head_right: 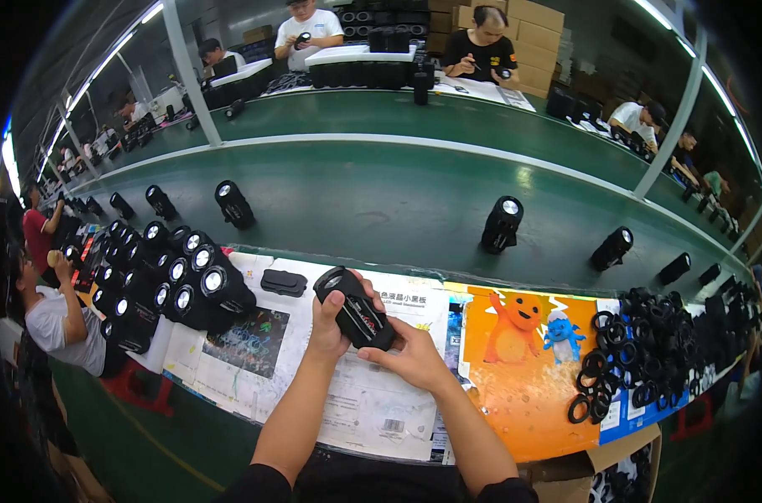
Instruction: The person assembles plastic rings onto cylindrical electronic components by hand, placing them on a conveyor belt on a factory production line.
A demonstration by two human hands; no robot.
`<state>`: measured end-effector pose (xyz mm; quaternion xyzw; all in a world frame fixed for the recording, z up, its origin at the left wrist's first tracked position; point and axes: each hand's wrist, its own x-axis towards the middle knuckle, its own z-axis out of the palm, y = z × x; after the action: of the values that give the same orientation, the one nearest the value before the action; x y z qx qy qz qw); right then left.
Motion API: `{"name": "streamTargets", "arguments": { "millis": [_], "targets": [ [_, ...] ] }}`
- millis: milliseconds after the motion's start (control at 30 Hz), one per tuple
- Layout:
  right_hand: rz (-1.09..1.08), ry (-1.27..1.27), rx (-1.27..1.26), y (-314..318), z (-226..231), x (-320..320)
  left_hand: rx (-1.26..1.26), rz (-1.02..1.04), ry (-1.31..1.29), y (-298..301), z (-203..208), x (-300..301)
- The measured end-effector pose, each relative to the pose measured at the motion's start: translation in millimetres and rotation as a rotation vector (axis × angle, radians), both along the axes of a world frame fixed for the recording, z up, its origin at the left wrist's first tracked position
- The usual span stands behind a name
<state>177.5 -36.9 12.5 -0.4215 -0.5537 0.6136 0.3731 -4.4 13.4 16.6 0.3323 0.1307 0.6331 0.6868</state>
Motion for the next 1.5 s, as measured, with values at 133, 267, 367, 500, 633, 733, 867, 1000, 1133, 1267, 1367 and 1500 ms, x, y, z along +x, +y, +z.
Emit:
{"name": "streamTargets", "arguments": {
  "millis": [133,267,367,500,633,733,867,1000,1133,1267,1367,1500],
  "targets": [
    [0.072,-0.253,0.073,6,0,6,0.001,0.014,0.108,8,-30,-7],
    [-0.109,-0.382,0.363,-9,32,45,0.021,0.042,0.218,-7,3,1],
    [-0.516,-0.632,0.489,-35,49,124,0.094,0.021,0.376,-12,6,3],
    [-0.839,-1.311,0.595,-85,58,283,0.105,-0.070,0.500,-10,-5,15],
    [-0.813,-1.279,0.121,-143,70,328,0.147,-0.085,0.518,-13,8,18],
    [-0.846,-1.336,0.061,-153,46,330,0.148,0.035,0.592,-14,8,8],
    [-1.019,-1.246,0.088,-151,21,328,0.102,0.051,0.608,-13,7,9],
    [-0.958,-1.337,0.455,-127,28,290,0.061,0.041,0.547,-12,3,4],
    [-0.814,-1.291,0.644,-90,21,230,0.053,-0.023,0.591,-9,-5,9],
    [-0.524,-0.945,0.332,-65,23,184,0.089,-0.039,0.565,-7,-8,8],
    [-0.380,-1.063,0.289,-61,41,202,0.084,-0.044,0.540,-6,-14,6],
    [-0.260,-1.036,0.410,-56,47,216,0.133,-0.059,0.588,-4,-19,2]
  ]
}}
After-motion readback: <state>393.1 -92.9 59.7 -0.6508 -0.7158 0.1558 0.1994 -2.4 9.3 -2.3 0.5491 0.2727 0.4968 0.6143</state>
